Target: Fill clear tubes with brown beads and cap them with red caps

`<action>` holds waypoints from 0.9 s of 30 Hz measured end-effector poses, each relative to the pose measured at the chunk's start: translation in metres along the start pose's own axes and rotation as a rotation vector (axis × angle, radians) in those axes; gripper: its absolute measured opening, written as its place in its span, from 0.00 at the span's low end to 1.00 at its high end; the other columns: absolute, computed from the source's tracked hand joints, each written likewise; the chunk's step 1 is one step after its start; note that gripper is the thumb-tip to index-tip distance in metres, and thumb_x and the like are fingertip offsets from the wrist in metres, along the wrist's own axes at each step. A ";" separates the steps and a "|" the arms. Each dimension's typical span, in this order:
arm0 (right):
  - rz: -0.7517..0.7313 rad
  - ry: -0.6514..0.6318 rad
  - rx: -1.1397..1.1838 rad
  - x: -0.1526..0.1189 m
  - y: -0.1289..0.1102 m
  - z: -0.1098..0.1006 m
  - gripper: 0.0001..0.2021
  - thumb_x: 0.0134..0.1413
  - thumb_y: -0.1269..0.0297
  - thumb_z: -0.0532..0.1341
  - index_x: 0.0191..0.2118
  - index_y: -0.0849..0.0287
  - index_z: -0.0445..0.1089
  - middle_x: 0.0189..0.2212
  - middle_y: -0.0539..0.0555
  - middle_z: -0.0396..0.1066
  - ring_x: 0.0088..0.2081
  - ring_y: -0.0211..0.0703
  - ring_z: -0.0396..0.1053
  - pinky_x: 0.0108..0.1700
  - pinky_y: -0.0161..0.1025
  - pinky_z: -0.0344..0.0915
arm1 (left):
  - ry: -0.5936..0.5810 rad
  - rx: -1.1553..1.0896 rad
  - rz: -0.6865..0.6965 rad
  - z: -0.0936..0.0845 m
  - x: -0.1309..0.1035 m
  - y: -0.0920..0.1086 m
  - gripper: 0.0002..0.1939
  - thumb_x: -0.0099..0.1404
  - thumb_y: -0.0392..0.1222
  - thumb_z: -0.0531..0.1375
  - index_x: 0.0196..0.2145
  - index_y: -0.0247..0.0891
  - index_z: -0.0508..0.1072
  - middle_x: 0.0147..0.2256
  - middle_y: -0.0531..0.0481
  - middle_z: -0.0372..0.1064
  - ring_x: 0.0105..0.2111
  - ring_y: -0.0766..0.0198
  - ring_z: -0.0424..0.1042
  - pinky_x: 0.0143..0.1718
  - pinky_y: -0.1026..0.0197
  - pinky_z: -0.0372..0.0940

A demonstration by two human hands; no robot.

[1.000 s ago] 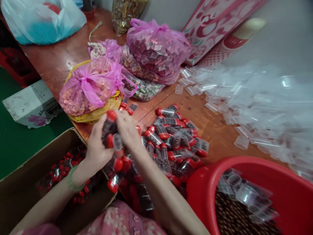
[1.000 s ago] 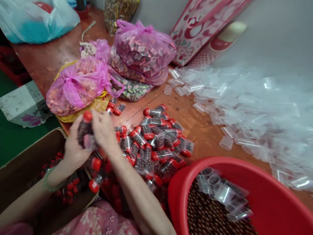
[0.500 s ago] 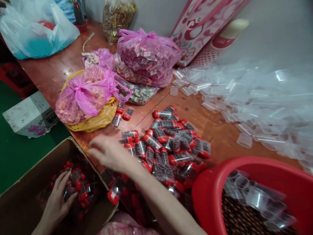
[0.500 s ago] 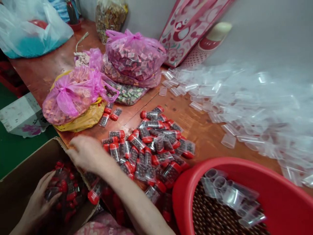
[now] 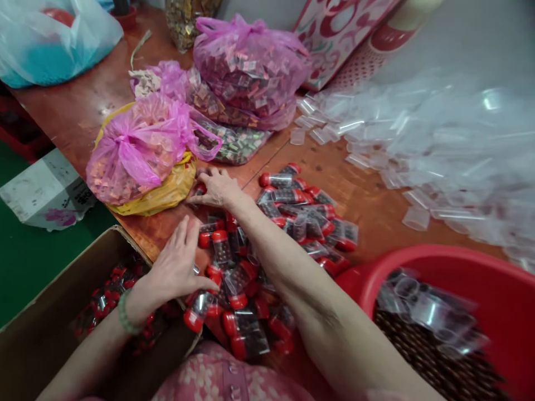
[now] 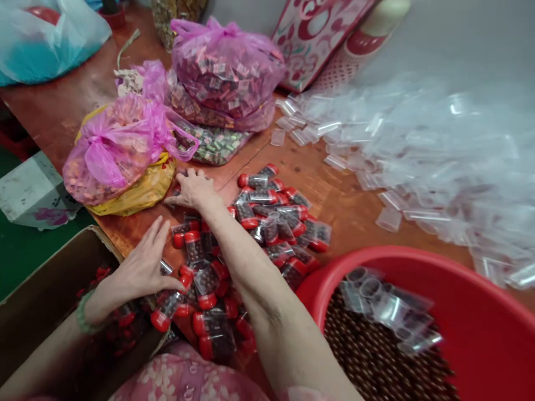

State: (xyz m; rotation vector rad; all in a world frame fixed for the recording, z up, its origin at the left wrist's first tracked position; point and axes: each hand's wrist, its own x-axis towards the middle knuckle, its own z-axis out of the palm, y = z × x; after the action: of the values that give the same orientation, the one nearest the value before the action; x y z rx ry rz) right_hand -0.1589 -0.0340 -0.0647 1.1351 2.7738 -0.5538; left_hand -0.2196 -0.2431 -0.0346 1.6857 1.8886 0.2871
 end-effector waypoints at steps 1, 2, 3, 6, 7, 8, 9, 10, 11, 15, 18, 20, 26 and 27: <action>-0.008 0.009 -0.020 -0.007 0.002 0.001 0.39 0.48 0.31 0.56 0.60 0.51 0.62 0.60 0.65 0.57 0.59 0.68 0.55 0.54 0.68 0.59 | -0.052 0.028 -0.016 0.004 0.010 0.007 0.73 0.39 0.65 0.71 0.68 0.25 0.38 0.68 0.21 0.28 0.69 0.35 0.31 0.66 0.37 0.45; -0.012 0.020 -0.031 -0.013 0.004 0.003 0.39 0.48 0.31 0.56 0.59 0.51 0.63 0.58 0.64 0.59 0.59 0.67 0.56 0.54 0.66 0.60 | -0.088 0.058 -0.034 0.009 0.018 0.013 0.75 0.37 0.66 0.71 0.69 0.26 0.36 0.68 0.21 0.24 0.68 0.32 0.30 0.65 0.35 0.43; -0.011 0.036 -0.035 -0.019 0.007 0.005 0.39 0.47 0.31 0.57 0.59 0.51 0.64 0.57 0.64 0.60 0.58 0.67 0.57 0.54 0.64 0.61 | -0.118 0.087 -0.042 0.014 0.023 0.019 0.76 0.36 0.66 0.71 0.69 0.28 0.34 0.68 0.21 0.22 0.68 0.30 0.29 0.65 0.33 0.43; -0.002 0.048 -0.021 -0.032 0.011 0.009 0.39 0.45 0.32 0.60 0.56 0.57 0.68 0.53 0.66 0.63 0.55 0.65 0.60 0.53 0.55 0.62 | -0.151 0.160 -0.030 0.030 0.026 0.031 0.77 0.34 0.67 0.71 0.69 0.33 0.35 0.68 0.21 0.19 0.66 0.23 0.29 0.62 0.28 0.41; 0.002 0.039 -0.013 -0.035 0.011 0.010 0.39 0.45 0.32 0.61 0.54 0.59 0.69 0.52 0.66 0.63 0.54 0.64 0.62 0.53 0.53 0.62 | -0.151 0.179 -0.021 0.034 0.025 0.032 0.77 0.33 0.67 0.72 0.69 0.34 0.36 0.68 0.21 0.19 0.66 0.21 0.29 0.61 0.27 0.41; 0.004 0.025 -0.003 -0.036 0.011 0.009 0.38 0.44 0.33 0.62 0.52 0.60 0.71 0.51 0.66 0.64 0.52 0.62 0.63 0.52 0.51 0.62 | -0.145 0.192 -0.009 0.038 0.024 0.033 0.76 0.33 0.67 0.72 0.69 0.35 0.37 0.68 0.21 0.20 0.66 0.20 0.29 0.61 0.26 0.41; 0.001 0.010 0.010 -0.037 0.011 0.008 0.36 0.44 0.35 0.64 0.50 0.61 0.72 0.49 0.66 0.65 0.50 0.59 0.65 0.51 0.49 0.63 | -0.131 0.201 0.003 0.041 0.024 0.032 0.76 0.34 0.66 0.72 0.69 0.35 0.38 0.68 0.22 0.21 0.66 0.20 0.29 0.61 0.26 0.41; -0.007 -0.004 0.025 -0.036 0.012 0.006 0.35 0.43 0.36 0.65 0.48 0.62 0.73 0.47 0.64 0.67 0.48 0.56 0.67 0.49 0.47 0.63 | -0.113 0.207 0.017 0.043 0.024 0.032 0.75 0.34 0.66 0.72 0.69 0.35 0.39 0.68 0.22 0.23 0.66 0.20 0.30 0.61 0.27 0.41; -0.017 -0.014 0.043 -0.035 0.013 0.004 0.33 0.42 0.38 0.67 0.46 0.62 0.73 0.44 0.62 0.69 0.45 0.53 0.68 0.46 0.44 0.63 | -0.094 0.207 0.035 0.045 0.025 0.030 0.74 0.34 0.65 0.73 0.69 0.35 0.40 0.68 0.22 0.25 0.66 0.19 0.31 0.61 0.27 0.42; -0.086 -0.083 0.104 -0.030 0.022 -0.003 0.24 0.43 0.46 0.70 0.37 0.64 0.75 0.33 0.53 0.73 0.35 0.43 0.69 0.38 0.37 0.61 | 0.008 0.171 0.102 0.050 0.032 0.026 0.69 0.35 0.65 0.73 0.67 0.32 0.46 0.68 0.25 0.34 0.65 0.20 0.36 0.61 0.29 0.45; -0.139 -0.136 0.186 -0.030 0.025 -0.006 0.20 0.43 0.52 0.71 0.38 0.63 0.75 0.33 0.50 0.75 0.35 0.39 0.70 0.37 0.34 0.60 | 0.121 0.177 0.101 0.052 0.036 0.025 0.56 0.45 0.57 0.72 0.63 0.28 0.52 0.64 0.30 0.48 0.61 0.31 0.49 0.60 0.37 0.52; -0.155 -0.172 0.212 -0.031 0.023 -0.006 0.22 0.43 0.54 0.71 0.43 0.62 0.75 0.36 0.49 0.76 0.37 0.36 0.71 0.39 0.33 0.60 | 0.173 0.229 0.086 0.053 0.039 0.027 0.43 0.51 0.50 0.69 0.59 0.28 0.59 0.58 0.34 0.57 0.56 0.38 0.56 0.57 0.41 0.57; -0.127 -0.231 0.061 -0.038 0.014 -0.016 0.27 0.50 0.51 0.60 0.40 0.77 0.74 0.36 0.53 0.76 0.41 0.34 0.72 0.38 0.32 0.57 | 0.200 0.375 0.067 0.052 0.053 0.029 0.24 0.59 0.41 0.62 0.52 0.31 0.66 0.50 0.37 0.63 0.50 0.43 0.60 0.47 0.48 0.64; -0.126 -0.188 0.053 -0.042 0.013 -0.023 0.25 0.50 0.54 0.60 0.39 0.78 0.74 0.36 0.54 0.77 0.41 0.35 0.72 0.38 0.32 0.57 | 0.199 0.374 0.066 0.052 0.056 0.028 0.25 0.60 0.40 0.61 0.54 0.33 0.65 0.51 0.38 0.63 0.50 0.43 0.60 0.46 0.49 0.64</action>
State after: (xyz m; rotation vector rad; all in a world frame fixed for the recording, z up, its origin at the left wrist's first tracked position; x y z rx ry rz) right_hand -0.1189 -0.0445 -0.0382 0.8708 2.6945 -0.7110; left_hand -0.1695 -0.1962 -0.0774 2.0306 2.1370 0.1358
